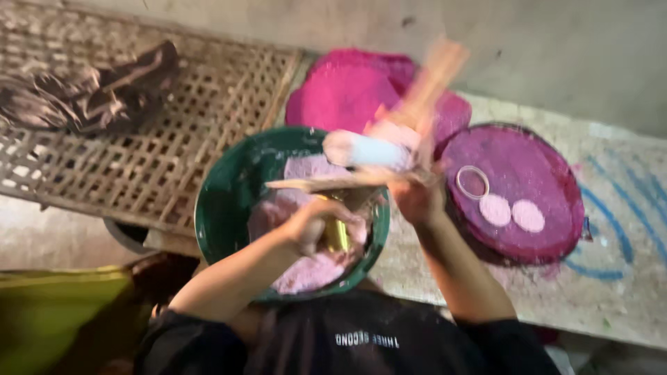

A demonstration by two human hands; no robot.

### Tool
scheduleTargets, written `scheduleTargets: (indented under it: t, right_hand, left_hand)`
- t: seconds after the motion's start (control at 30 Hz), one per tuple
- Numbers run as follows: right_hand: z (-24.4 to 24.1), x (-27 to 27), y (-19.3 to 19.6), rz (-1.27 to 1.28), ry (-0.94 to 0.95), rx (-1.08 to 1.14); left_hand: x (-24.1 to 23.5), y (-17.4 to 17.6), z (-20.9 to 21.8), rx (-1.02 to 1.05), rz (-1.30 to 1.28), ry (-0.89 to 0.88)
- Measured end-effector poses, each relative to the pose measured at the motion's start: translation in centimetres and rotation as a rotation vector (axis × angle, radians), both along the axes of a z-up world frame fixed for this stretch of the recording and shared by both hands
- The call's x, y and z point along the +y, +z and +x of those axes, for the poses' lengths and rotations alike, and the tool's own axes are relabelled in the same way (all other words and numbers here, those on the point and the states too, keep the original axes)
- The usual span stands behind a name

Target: The person scoops pink cotton candy from a green bucket and places it into a circular metal mold on a pink sheet. They use a wooden stick to press and shape the candy into a round disc, repeating this process to create multiple discs.

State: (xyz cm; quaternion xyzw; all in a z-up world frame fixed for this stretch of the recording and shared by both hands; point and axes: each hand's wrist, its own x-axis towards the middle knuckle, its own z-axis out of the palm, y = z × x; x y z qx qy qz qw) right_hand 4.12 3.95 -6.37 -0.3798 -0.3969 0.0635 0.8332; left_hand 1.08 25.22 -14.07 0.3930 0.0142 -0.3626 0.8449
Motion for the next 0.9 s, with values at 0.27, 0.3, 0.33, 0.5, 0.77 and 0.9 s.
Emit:
scheduleTargets:
  t: [0.27,0.3,0.33,0.5,0.77,0.9]
  right_hand:
    - [-6.1,-6.0,7.5,-0.334,-0.353,-0.221]
    - [-7.1,-7.4,8.1,-0.551,-0.405,-0.372]
    - [-7.8,-8.4,8.3,-0.77,-0.453,-0.521]
    - [-9.4,-11.0,6.7,-0.706,-0.469,-0.996]
    - [-9.0,-20.9,3.8,-0.784,-0.522,-0.453]
    - [-5.8,-31.5,1.9,-0.849,0.391,0.42]
  left_hand:
    - [-1.3,7.8,-3.8,-1.086,0.324,0.065]
    - [-1.5,8.9,-4.4,-1.082,0.419,0.035]
    - [-2.0,9.7,-4.8,-1.078,0.514,0.005]
    - [-7.7,9.5,-5.2,-1.341,1.074,-0.257]
    - [-18.0,9.1,-2.0,-1.333,0.638,-0.202]
    - [-22.8,10.1,3.1,-0.989,0.401,-0.302]
